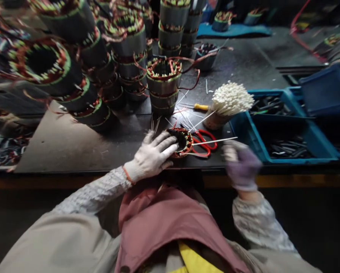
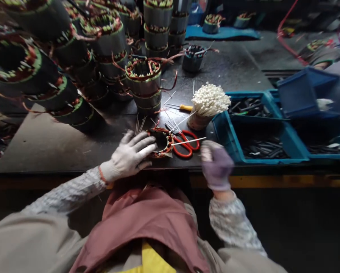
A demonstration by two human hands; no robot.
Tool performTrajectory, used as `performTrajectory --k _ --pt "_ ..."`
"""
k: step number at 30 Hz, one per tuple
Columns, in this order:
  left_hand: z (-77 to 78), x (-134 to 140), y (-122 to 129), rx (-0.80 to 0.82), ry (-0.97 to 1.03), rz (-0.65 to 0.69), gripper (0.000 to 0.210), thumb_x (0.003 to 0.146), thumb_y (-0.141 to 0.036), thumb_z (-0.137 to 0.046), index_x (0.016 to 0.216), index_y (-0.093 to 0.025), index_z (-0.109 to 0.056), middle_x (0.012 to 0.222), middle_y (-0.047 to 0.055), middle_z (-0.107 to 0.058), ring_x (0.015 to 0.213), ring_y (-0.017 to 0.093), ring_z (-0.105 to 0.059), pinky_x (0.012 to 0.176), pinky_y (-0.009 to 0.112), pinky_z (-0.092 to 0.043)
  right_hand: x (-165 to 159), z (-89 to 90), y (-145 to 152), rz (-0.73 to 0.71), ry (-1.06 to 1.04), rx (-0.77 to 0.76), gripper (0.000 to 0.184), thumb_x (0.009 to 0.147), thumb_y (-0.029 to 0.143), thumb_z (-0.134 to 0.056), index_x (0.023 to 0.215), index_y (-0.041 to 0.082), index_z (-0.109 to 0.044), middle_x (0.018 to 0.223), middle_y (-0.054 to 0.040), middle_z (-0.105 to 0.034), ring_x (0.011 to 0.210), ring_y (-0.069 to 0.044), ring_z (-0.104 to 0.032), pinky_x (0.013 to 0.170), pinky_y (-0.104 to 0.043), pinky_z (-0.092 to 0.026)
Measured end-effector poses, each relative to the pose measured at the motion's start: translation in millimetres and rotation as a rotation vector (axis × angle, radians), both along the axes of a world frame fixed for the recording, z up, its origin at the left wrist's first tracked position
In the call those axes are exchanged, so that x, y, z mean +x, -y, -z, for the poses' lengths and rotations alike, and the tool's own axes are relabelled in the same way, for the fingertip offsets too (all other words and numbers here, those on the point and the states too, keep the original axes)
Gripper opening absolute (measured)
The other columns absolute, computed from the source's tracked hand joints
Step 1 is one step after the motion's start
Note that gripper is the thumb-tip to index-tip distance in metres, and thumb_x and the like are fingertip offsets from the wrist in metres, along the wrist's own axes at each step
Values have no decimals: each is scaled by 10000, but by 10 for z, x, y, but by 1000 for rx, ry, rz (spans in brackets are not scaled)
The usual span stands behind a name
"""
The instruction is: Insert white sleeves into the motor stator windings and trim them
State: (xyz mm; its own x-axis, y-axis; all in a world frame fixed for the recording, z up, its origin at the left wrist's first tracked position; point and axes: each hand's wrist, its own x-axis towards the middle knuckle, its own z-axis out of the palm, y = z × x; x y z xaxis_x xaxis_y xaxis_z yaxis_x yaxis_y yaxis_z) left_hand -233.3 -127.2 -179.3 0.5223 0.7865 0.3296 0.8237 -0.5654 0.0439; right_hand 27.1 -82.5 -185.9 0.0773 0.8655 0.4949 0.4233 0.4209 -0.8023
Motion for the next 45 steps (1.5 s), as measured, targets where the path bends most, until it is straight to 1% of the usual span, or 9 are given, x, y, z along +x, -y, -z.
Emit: performTrajectory --k 3,5,8,12,19,25,30,35,45 --pt "100 35 -89 13 -51 67 329 913 -345 -523 1187 -199 -635 1221 83 -660 1153 303 -583 929 476 -441 -78 98 -241 -87 718 -242 310 755 258 -679 1021 102 -698 950 -151 -716 864 -261 -669 740 -354 -530" --pt "158 48 -75 53 -47 54 315 925 -350 -512 1165 -195 -645 1168 75 -687 1105 286 -610 874 443 -468 -253 41 -405 -147 1147 -372 505 820 252 -596 1297 95 -545 1076 -216 -672 911 -299 -667 733 -397 -508" --pt "195 24 76 116 -26 11 303 910 -338 -543 1157 -197 -647 1141 76 -698 1085 266 -619 848 420 -472 -327 -107 -445 -213 1354 -504 614 808 250 -581 1387 101 -440 938 -199 -693 783 -286 -679 643 -368 -479" --pt "207 -24 282 130 14 -56 300 900 -326 -553 1156 -200 -649 1155 69 -693 1074 257 -623 837 413 -464 -4 -83 -14 -163 1390 -570 463 806 235 -561 1252 110 -566 708 -132 -691 634 -264 -663 561 -330 -462" --pt "223 -47 295 107 43 -48 303 903 -341 -548 1158 -216 -654 1141 61 -701 1089 258 -617 854 418 -456 -51 158 739 -181 1093 -62 442 812 299 -543 1236 184 -590 1112 -103 -681 946 -229 -655 756 -300 -511" --pt "209 -42 309 70 35 -60 305 907 -321 -532 1170 -223 -650 1171 63 -688 1107 255 -608 858 420 -456 -248 55 624 -247 1218 -49 450 816 277 -534 1250 179 -601 955 -96 -718 763 -206 -666 584 -261 -453" --pt "187 -101 273 19 32 -35 311 913 -334 -514 1179 -247 -649 1174 56 -687 1122 254 -601 893 428 -452 -21 195 604 -232 1052 -28 402 819 247 -511 1194 168 -634 1004 -85 -732 850 -192 -690 721 -255 -525" --pt "183 -158 228 22 30 14 304 913 -337 -500 1153 -248 -664 1164 55 -692 1113 252 -610 900 433 -462 -50 233 518 -101 1011 -192 465 794 287 -552 1242 176 -605 1066 -101 -713 882 -240 -695 718 -317 -559" --pt "188 -264 190 43 32 72 292 914 -313 -506 1151 -247 -663 1169 40 -691 1110 239 -619 916 422 -464 39 370 336 -250 803 -292 421 800 265 -516 1192 152 -619 1051 -102 -726 907 -226 -707 823 -325 -558"
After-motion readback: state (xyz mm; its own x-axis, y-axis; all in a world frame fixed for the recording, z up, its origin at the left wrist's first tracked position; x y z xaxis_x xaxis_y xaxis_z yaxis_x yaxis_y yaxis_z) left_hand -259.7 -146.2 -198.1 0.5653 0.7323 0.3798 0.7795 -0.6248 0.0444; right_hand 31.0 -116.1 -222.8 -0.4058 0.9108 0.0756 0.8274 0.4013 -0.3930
